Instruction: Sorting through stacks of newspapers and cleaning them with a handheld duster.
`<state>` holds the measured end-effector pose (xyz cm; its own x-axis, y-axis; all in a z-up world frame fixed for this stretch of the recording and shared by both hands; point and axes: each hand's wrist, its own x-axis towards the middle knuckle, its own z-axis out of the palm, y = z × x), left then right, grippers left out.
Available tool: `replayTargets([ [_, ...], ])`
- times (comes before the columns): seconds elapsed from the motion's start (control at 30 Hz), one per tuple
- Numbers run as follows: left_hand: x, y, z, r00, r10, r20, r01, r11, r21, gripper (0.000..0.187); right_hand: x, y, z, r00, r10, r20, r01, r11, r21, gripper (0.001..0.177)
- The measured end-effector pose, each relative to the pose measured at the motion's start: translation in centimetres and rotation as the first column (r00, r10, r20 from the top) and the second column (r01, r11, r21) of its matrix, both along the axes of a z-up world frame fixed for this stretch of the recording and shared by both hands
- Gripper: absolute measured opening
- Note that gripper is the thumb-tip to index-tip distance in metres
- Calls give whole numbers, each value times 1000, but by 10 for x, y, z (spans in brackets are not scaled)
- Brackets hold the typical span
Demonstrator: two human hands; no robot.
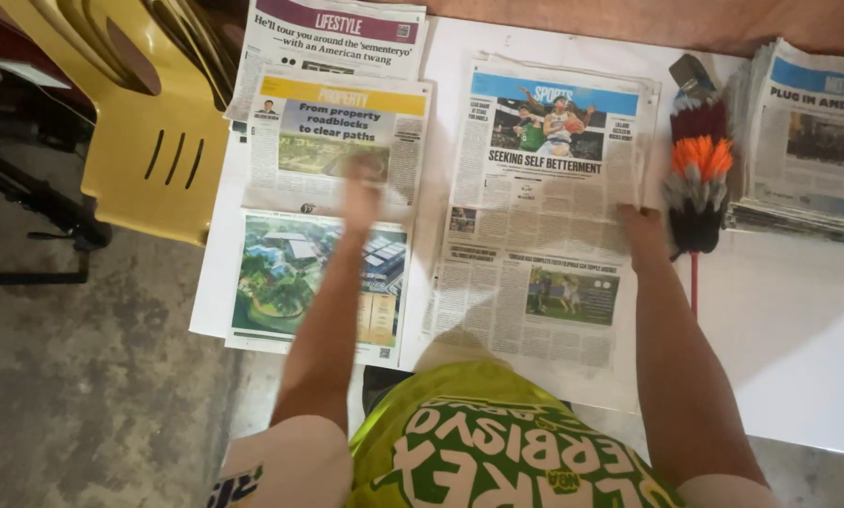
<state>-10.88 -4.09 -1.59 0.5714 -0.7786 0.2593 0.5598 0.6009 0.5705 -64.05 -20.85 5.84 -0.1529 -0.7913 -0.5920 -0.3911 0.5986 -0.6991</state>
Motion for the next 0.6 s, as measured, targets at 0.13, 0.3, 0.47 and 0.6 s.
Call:
replayTargets([
  [0.13, -134, -25, 60, 419, -524, 741, -386, 636, 668, 68, 33, 22, 43, 959, 246, -139, -259, 962, -89, 83],
  [0.3, -149, -54, 16, 327, -749, 577, -512, 373, 774, 115, -30, -4, -66, -210, -9, -978, -963, 173, 205, 25],
  [0.47, -154, -47, 34, 776, -560, 290, -15, 442, 897, 100, -36, -4, -73, 967, 104, -232, -148, 972, -181, 57],
  [0.6, -142, -37, 29, 814, -492, 308, -115, 384, 916, 78, 23, 36, 34, 999, 13, 44, -15, 999, 35, 84],
])
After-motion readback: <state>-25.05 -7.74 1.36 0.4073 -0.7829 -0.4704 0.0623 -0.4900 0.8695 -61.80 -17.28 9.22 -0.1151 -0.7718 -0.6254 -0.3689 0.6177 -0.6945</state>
